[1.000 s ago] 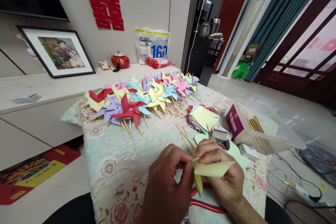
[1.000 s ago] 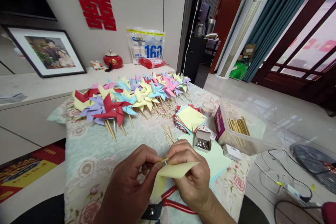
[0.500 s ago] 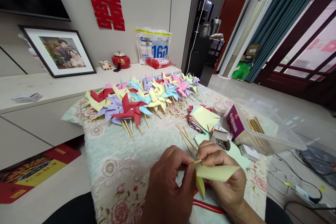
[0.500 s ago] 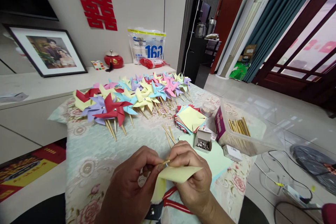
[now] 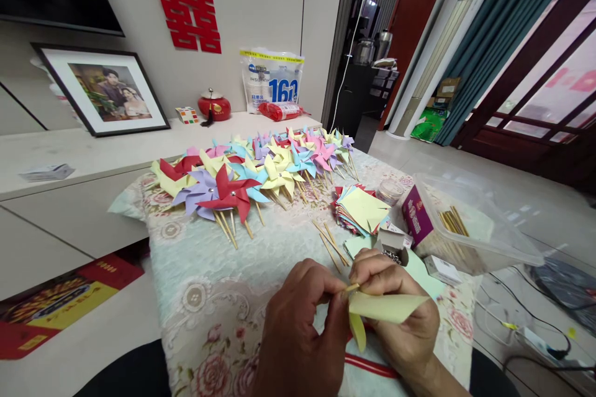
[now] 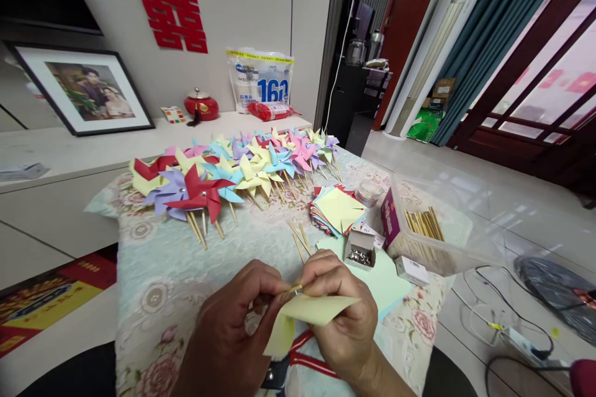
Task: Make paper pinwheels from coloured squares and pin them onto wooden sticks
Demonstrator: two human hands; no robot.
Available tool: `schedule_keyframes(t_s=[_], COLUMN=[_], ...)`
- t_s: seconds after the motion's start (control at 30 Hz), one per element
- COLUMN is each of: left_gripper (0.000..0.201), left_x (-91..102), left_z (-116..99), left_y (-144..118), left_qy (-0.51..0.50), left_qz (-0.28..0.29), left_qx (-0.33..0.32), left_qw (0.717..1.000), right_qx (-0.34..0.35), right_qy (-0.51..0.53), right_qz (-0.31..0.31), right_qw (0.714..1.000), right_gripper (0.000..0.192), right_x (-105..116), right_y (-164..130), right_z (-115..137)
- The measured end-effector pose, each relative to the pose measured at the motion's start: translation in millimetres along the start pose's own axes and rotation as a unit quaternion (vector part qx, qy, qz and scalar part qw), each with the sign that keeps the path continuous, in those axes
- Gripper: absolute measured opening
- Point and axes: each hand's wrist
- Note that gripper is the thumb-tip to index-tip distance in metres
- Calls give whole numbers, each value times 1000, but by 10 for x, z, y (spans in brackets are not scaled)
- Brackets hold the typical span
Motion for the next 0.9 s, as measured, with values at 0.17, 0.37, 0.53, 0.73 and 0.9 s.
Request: schedule_keyframes(t_s=[0.17,0.37,0.53,0.73,0.9], left_gripper=[16,17,14,15,10], left_x=[-6,-31,-18,5,-26], left_z=[13,30,37,107,185], left_y=[-30,-54,-25,46,75], left_qy=[1,2,-15,-47,-116], left_qz=[12,10,39,85,102], left_qx=[-5,-16,15,126,218], left_qw=[1000,1000,999,987,963], right_qx=[8,9,5,-63,-179], right_qy=[15,14,-10,-55,-16], right_qz=[-9,-18,-20,76,110], right_qw=[1000,1000,1000,994,977], right_gripper=[6,6,12,8,3], right_x=[-23,-23,33,148,174], right_y=[17,13,26,75,84], right_z=[15,9,-54,-112,-138])
Point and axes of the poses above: each hand's wrist, its own y-axis towards the middle knuckle, its own x-axis out of the back of the hand, z = x × y, and after that the axes turned 1 degree about y, right-handed
